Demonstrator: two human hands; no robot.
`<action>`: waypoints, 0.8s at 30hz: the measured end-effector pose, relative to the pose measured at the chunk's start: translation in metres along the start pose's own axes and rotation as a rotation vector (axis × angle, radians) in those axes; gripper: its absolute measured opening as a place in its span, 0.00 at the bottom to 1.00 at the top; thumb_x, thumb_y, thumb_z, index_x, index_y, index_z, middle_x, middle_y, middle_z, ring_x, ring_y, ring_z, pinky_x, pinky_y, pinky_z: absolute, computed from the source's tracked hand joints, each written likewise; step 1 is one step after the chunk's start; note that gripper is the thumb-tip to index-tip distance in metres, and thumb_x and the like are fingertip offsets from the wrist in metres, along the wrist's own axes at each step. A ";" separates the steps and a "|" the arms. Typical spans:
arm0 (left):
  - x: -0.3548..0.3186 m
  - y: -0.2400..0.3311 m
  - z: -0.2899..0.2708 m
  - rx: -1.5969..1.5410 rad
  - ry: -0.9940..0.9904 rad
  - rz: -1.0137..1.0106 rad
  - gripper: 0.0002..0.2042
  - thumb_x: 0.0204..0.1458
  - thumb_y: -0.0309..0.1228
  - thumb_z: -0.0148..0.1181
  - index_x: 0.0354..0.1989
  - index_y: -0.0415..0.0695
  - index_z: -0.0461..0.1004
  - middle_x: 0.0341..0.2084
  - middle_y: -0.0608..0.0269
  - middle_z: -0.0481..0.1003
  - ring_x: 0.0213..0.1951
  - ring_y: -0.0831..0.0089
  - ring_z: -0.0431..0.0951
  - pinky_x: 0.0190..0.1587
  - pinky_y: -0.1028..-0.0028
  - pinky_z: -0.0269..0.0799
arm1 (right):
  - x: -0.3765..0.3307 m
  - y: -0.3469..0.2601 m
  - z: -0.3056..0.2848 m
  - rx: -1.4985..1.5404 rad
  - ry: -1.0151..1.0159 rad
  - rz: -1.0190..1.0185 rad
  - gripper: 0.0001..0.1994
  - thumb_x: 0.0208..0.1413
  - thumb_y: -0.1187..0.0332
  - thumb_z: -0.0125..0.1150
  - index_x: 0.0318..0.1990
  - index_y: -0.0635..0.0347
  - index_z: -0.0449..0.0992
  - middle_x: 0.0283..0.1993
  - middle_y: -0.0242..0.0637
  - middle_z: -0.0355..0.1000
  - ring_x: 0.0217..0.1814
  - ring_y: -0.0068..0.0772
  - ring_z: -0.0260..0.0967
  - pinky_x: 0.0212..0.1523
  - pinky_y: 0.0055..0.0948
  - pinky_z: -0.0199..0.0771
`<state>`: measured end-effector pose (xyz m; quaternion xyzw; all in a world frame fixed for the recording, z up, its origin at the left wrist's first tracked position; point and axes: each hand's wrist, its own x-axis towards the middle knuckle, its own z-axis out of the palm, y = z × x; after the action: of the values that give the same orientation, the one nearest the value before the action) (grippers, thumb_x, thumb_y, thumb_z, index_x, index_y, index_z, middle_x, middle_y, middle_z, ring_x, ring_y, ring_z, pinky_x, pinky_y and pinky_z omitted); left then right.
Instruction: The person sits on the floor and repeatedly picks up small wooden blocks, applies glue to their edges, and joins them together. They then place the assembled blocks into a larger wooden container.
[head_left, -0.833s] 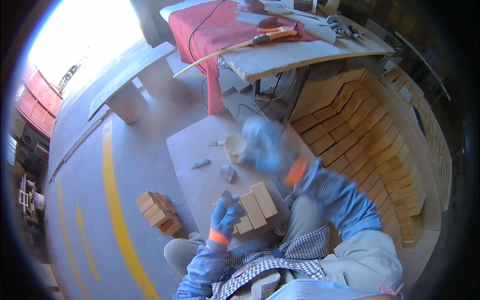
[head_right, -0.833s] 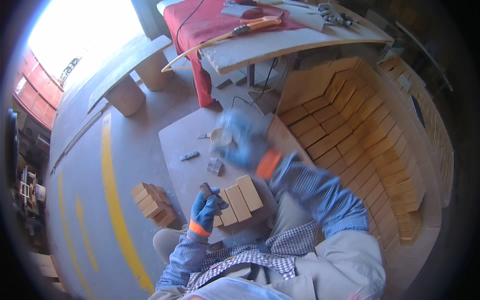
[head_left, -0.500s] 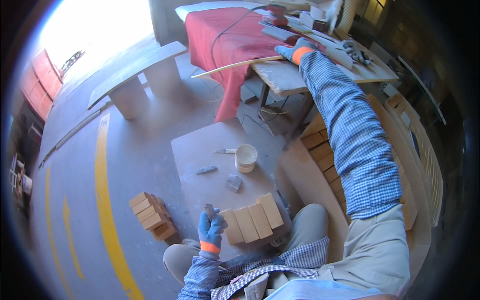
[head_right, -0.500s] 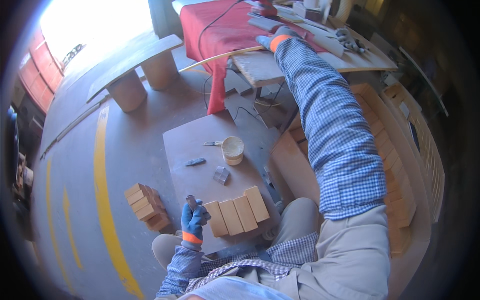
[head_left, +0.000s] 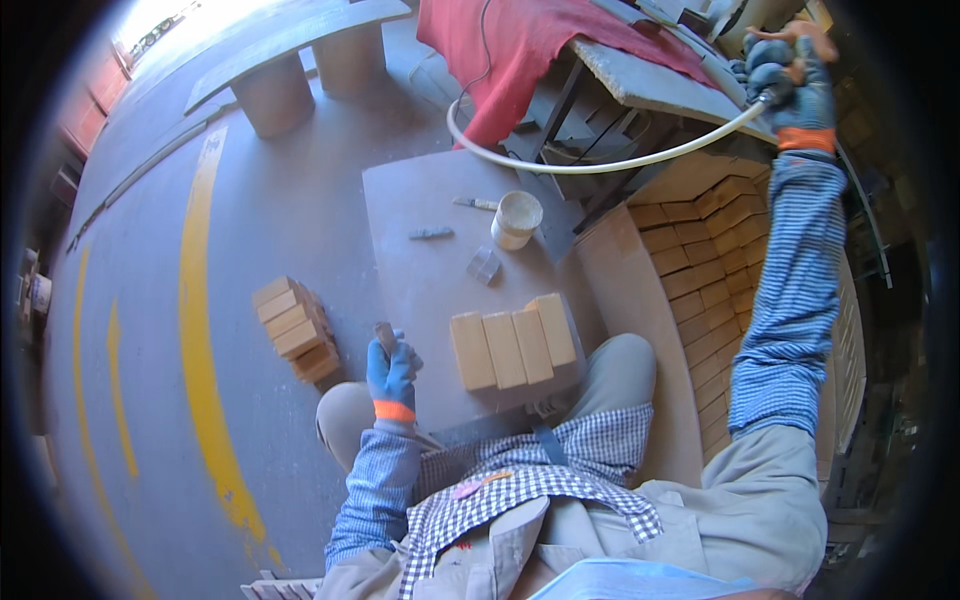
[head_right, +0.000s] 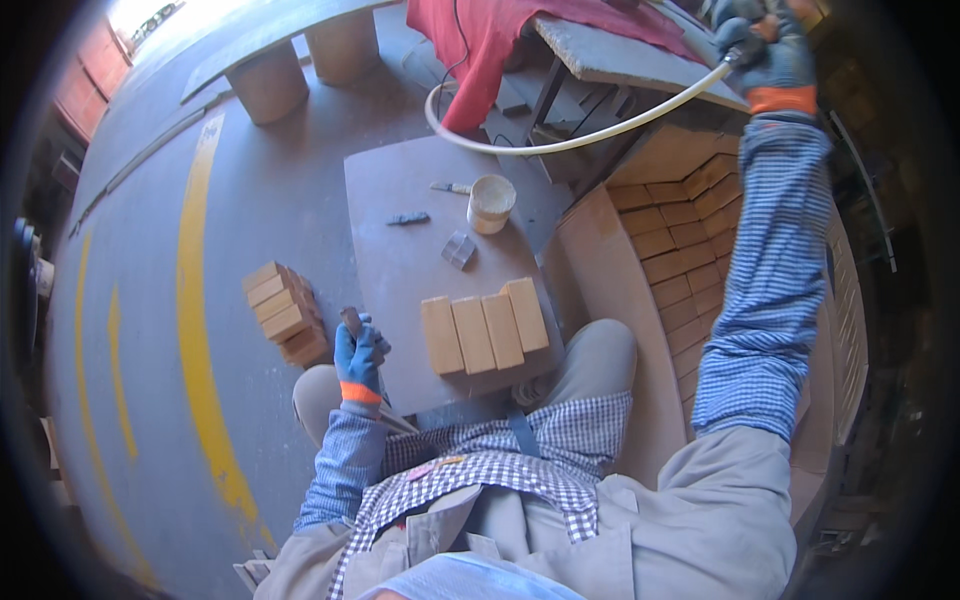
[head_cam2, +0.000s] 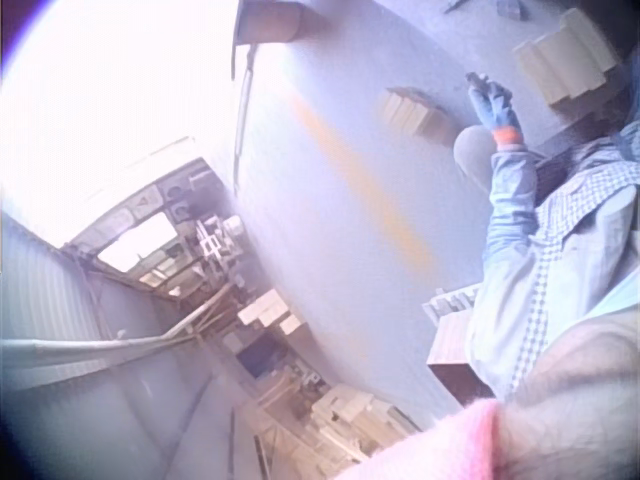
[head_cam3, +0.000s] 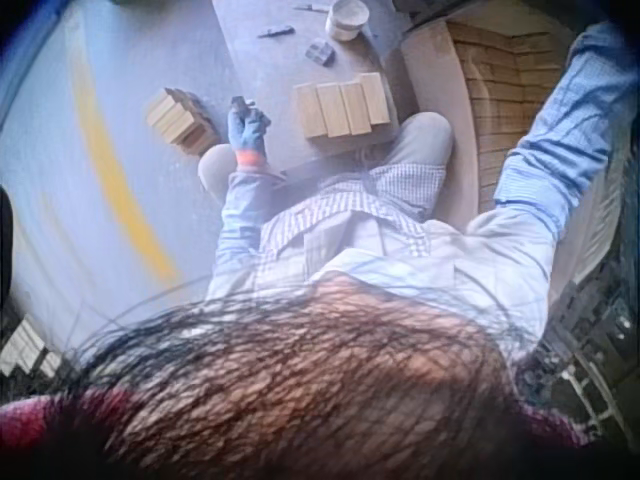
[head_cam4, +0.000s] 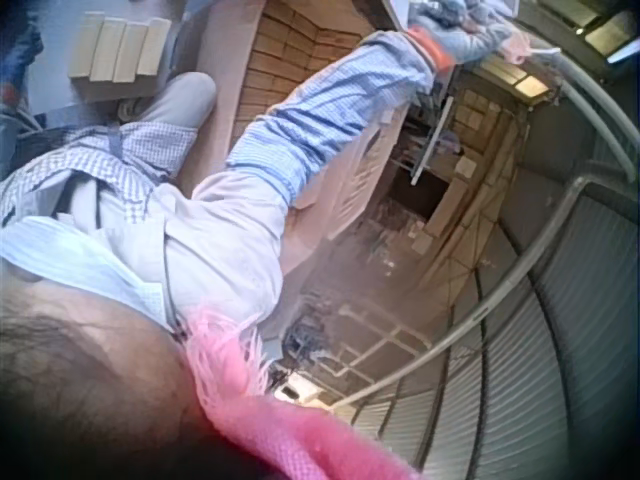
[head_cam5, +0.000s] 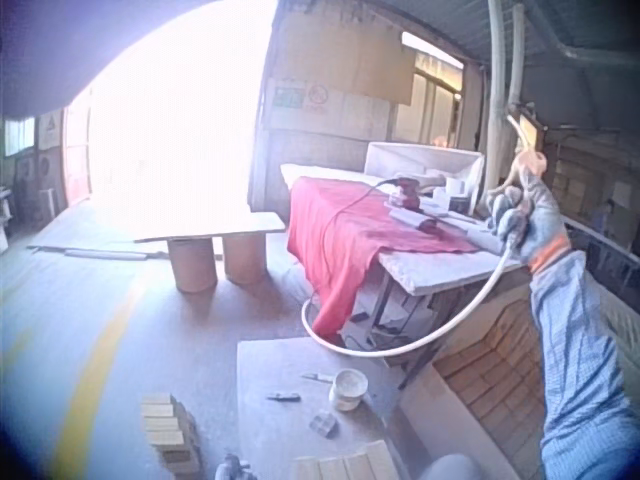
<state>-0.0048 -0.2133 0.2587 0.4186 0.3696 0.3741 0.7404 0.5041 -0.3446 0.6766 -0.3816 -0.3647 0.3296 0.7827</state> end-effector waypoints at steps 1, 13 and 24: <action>-0.002 -0.002 -0.001 -0.023 0.002 0.012 0.12 0.63 0.33 0.56 0.49 0.42 0.67 0.28 0.71 0.67 0.27 0.80 0.68 0.32 0.77 0.68 | -0.011 -0.020 0.010 -0.005 -0.145 0.024 0.12 0.61 0.63 0.59 0.44 0.62 0.71 0.34 0.34 0.69 0.28 0.22 0.68 0.28 0.22 0.73; -0.032 -0.044 -0.001 0.014 -0.142 -0.006 0.09 0.62 0.31 0.56 0.47 0.44 0.68 0.28 0.70 0.68 0.26 0.80 0.66 0.30 0.77 0.66 | -0.202 0.054 0.143 -2.365 -1.058 0.909 0.20 0.56 0.50 0.57 0.37 0.59 0.83 0.26 0.45 0.78 0.33 0.45 0.78 0.36 0.41 0.77; -0.022 -0.084 0.018 0.195 -0.267 0.066 0.05 0.61 0.28 0.54 0.43 0.44 0.69 0.26 0.73 0.66 0.24 0.84 0.62 0.26 0.81 0.60 | -0.274 0.106 0.085 -2.264 -0.818 1.119 0.16 0.51 0.57 0.60 0.41 0.56 0.84 0.43 0.48 0.79 0.47 0.52 0.77 0.46 0.42 0.77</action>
<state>0.0212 -0.2691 0.1951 0.5466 0.2886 0.3015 0.7260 0.2675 -0.4796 0.5383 -0.7904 -0.4389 0.2120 -0.3710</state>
